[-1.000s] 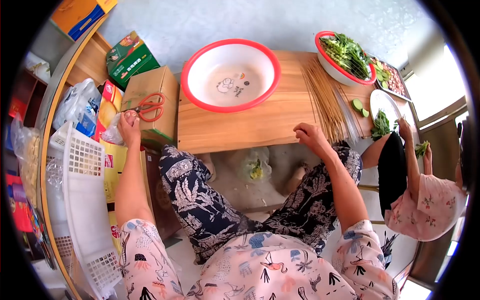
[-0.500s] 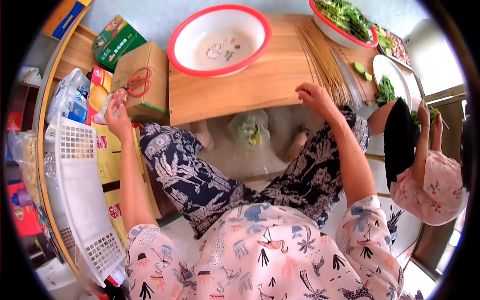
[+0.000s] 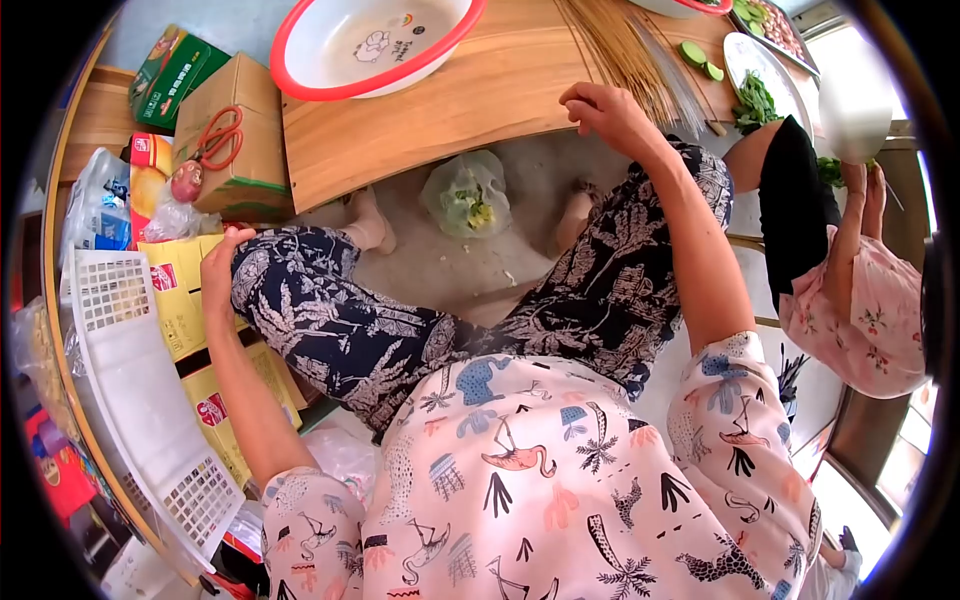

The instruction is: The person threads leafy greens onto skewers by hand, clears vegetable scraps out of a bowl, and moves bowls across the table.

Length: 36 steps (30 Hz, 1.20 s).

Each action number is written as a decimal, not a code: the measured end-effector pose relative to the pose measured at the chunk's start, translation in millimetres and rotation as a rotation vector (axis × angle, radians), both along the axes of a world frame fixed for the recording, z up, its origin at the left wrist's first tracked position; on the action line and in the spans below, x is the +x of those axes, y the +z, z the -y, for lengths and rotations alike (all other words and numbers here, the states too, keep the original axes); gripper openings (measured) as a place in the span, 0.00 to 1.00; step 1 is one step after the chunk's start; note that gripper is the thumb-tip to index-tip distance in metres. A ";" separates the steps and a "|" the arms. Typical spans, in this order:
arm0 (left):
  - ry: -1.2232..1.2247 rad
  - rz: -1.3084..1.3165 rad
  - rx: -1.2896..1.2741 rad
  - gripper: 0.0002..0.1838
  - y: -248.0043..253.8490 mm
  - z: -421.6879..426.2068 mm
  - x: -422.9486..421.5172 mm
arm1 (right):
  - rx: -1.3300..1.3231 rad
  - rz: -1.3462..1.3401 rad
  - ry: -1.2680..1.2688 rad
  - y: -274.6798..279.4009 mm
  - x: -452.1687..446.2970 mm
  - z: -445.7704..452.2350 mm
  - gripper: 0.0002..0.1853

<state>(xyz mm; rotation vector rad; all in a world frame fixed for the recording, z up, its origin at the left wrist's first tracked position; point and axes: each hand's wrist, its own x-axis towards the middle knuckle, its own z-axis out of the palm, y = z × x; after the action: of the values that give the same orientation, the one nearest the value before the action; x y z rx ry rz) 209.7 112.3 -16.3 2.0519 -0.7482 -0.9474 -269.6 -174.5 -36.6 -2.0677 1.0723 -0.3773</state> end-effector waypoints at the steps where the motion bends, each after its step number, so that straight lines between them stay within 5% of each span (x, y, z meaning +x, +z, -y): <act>1: 0.107 -0.177 -0.092 0.22 -3.6 -3.3 -0.3 | 0.004 0.002 0.002 0.6 0.1 -1.2 0.13; 6: 0.363 -0.773 -0.287 0.26 -31.1 -29.4 3.0 | 0.015 -0.005 0.000 -1.7 -1.1 -0.2 0.13; 8: 0.469 -0.617 -0.229 0.24 -84.6 -61.1 43.1 | 0.026 -0.002 0.002 -1.8 -0.8 -1.7 0.13; 12: 0.480 -0.580 -0.180 0.22 -65.4 -58.6 30.2 | 0.008 0.006 -0.006 -1.1 1.1 -3.0 0.12; 16: 0.229 -0.453 -0.359 0.11 -60.1 -34.9 46.1 | 0.012 -0.008 0.013 -1.8 4.1 -3.1 0.12; 19: 0.200 -0.221 -0.393 0.06 -64.5 -1.8 58.4 | -0.003 -0.025 0.019 -2.7 5.4 -2.0 0.12; 21: 0.084 0.469 -0.422 0.04 -60.6 18.9 58.9 | 0.034 -0.075 0.053 -2.2 6.0 -1.5 0.12; 26: 0.194 0.822 -0.248 0.10 -67.6 28.9 87.0 | 0.057 -0.060 0.064 -3.2 7.9 -2.2 0.12; 29: 0.019 1.185 -0.155 0.08 -84.6 19.4 97.0 | 0.057 -0.057 0.080 -3.3 9.2 -1.7 0.12; 35: -0.050 0.746 -0.049 0.10 -88.8 -4.8 81.6 | 0.058 -0.057 0.081 0.4 9.7 -3.6 0.13; 36: 0.192 0.273 -0.136 0.14 -83.1 -11.6 50.0 | 0.054 -0.067 0.093 1.0 8.7 -4.1 0.13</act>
<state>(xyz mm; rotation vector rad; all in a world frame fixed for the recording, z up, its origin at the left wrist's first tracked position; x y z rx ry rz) 259.7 123.9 -99.4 2.1104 -0.7183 -0.5013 -260.8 -170.4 -35.6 -2.0860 1.0106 -0.2313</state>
